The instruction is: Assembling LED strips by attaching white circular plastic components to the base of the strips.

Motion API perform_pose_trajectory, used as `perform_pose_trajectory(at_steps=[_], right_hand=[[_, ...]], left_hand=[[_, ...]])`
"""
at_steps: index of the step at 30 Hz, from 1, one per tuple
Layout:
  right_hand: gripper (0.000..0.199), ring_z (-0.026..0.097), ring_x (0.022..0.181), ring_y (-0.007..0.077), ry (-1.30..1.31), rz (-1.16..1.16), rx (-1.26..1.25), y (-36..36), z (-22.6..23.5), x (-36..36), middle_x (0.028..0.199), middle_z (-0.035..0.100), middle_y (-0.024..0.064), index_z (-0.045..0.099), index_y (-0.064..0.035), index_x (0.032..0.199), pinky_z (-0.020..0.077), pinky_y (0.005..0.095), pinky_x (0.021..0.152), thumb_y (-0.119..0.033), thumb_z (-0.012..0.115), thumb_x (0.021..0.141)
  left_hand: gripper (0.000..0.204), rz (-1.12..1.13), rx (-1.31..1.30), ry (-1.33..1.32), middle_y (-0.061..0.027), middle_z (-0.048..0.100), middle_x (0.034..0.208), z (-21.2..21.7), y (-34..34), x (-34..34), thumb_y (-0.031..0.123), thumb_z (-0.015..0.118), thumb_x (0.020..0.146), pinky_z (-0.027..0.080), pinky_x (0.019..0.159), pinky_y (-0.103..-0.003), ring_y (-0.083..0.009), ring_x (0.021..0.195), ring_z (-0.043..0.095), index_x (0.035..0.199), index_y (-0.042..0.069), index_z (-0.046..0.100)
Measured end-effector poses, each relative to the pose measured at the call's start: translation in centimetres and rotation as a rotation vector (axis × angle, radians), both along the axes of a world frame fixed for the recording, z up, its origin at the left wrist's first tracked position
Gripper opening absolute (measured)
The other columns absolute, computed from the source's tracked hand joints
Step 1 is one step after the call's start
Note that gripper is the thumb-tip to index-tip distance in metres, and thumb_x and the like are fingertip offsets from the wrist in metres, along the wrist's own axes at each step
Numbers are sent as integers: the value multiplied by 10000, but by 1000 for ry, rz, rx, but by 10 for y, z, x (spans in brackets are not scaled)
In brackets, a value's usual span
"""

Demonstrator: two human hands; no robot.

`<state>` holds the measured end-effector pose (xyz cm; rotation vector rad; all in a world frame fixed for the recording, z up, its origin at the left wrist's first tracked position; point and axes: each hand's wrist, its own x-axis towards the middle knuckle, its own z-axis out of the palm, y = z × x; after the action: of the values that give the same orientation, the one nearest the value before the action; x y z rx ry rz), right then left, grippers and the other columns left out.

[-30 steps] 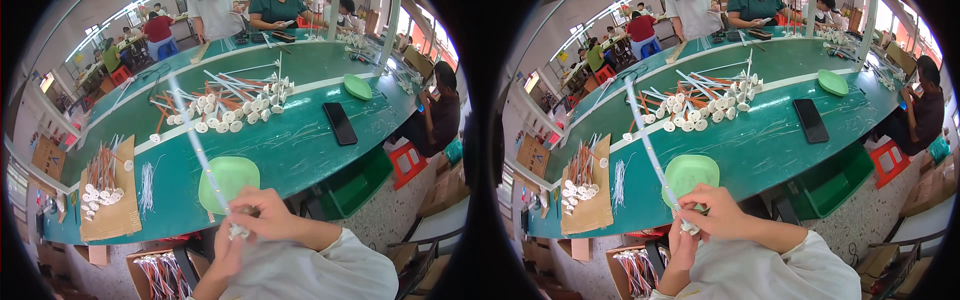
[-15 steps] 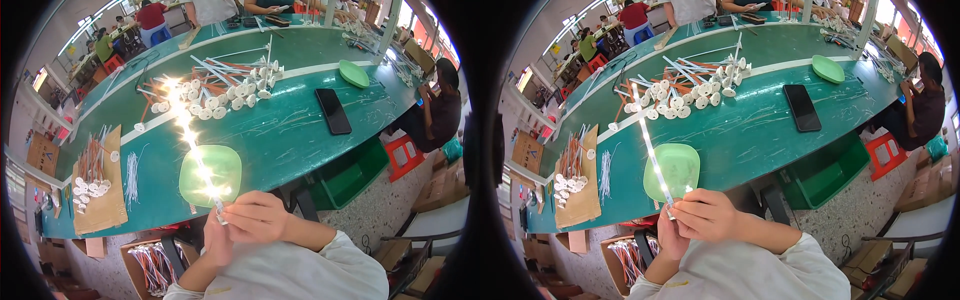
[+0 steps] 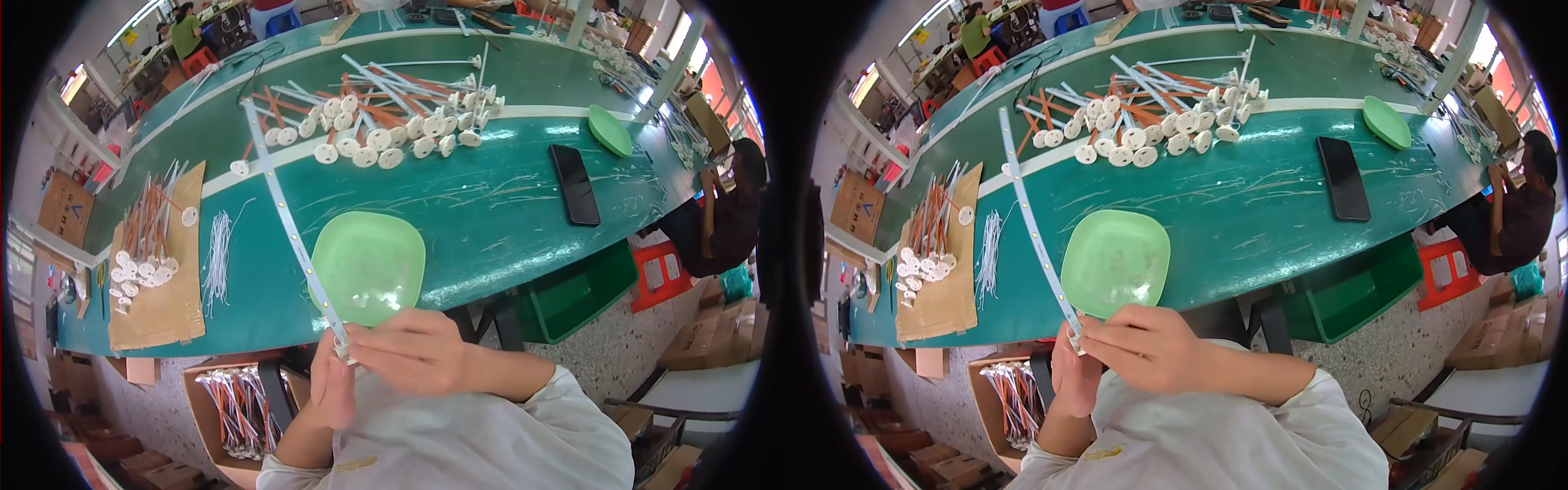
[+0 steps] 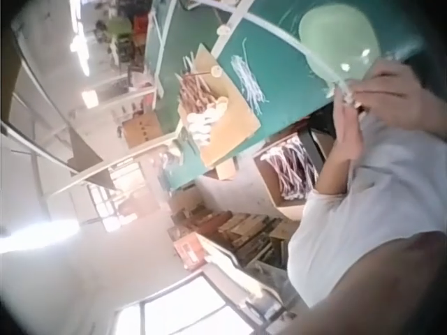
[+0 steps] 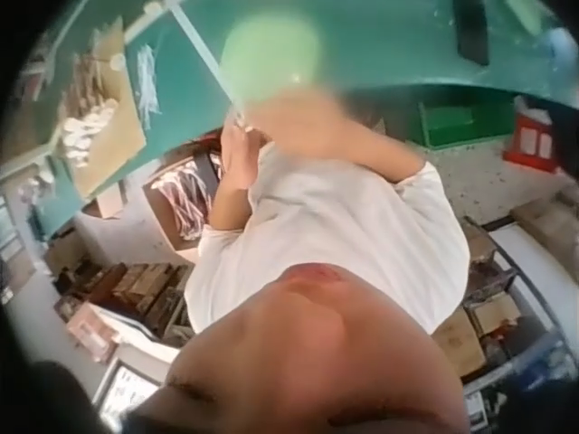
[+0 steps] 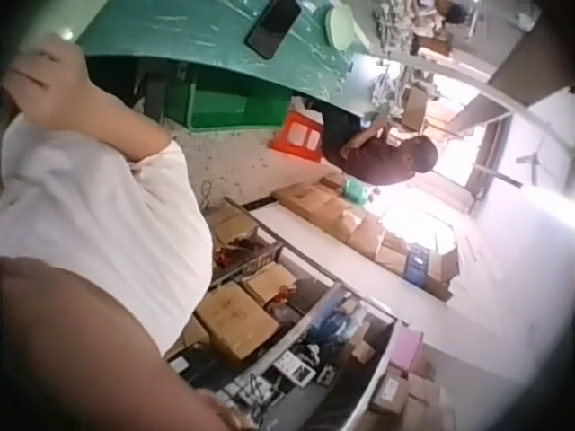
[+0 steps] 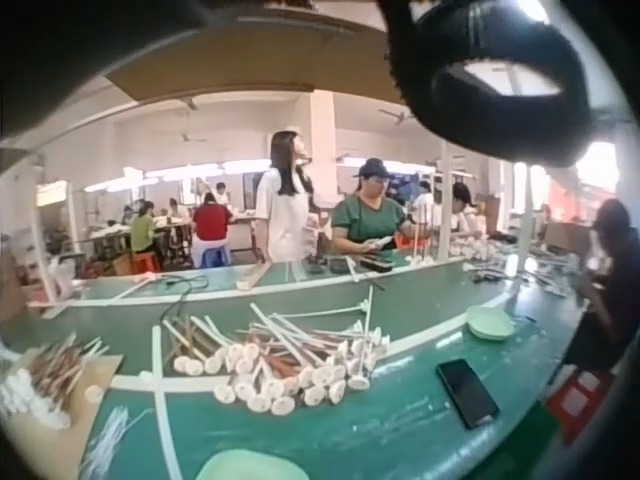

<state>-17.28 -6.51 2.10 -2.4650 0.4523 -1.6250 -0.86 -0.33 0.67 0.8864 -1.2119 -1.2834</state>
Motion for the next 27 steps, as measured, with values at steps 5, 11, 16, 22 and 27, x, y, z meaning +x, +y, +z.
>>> perform_pose_trajectory(at_steps=[5, 11, 16, 22, 27], right_hand=[[298, 662, 780, 295, 234, 25, 239, -43, 22, 1, 983, 697, 150, 684, -2, 990, 559, 373, 709, -73, 735, 706], [197, 657, 808, 371, 917, -7, 409, -86, 11, 1, 869, 680, 159, 679, -26, 906, 530, 437, 724, -112, 686, 729], [133, 668, 769, 378, 989, 91, 628, -89, 22, 5, 830, 670, 206, 700, -34, 805, 542, 452, 675, -10, 648, 685], [92, 668, 741, 344, 792, 58, 504, -89, 11, -4, 781, 674, 167, 703, -78, 786, 537, 437, 656, -53, 641, 724], [76, 662, 733, 298, 721, -63, 422, -79, 8, 3, 757, 672, 102, 672, -65, 801, 528, 409, 658, -131, 637, 793]], left_hand=[[548, 146, -95, 185, -112, 555, 934, -20, -34, 35, 484, 513, 975, 434, 710, -340, -200, 820, 533, 1230, 0, 474], [516, 333, -210, 178, -103, 531, 1057, -19, -68, 53, 433, 516, 987, 423, 736, -331, -197, 890, 523, 1262, -1, 474], [482, 383, -163, 186, -114, 578, 1027, -31, -75, 57, 391, 518, 998, 434, 732, -305, -175, 856, 539, 1243, -24, 500], [472, 358, -182, 168, -117, 591, 1027, -32, -75, 59, 368, 517, 1003, 431, 735, -293, -164, 843, 539, 1247, -35, 508], [472, 393, -160, 138, -116, 605, 1041, -35, -68, 63, 353, 519, 1005, 436, 747, -294, -154, 861, 554, 1257, -47, 505]])
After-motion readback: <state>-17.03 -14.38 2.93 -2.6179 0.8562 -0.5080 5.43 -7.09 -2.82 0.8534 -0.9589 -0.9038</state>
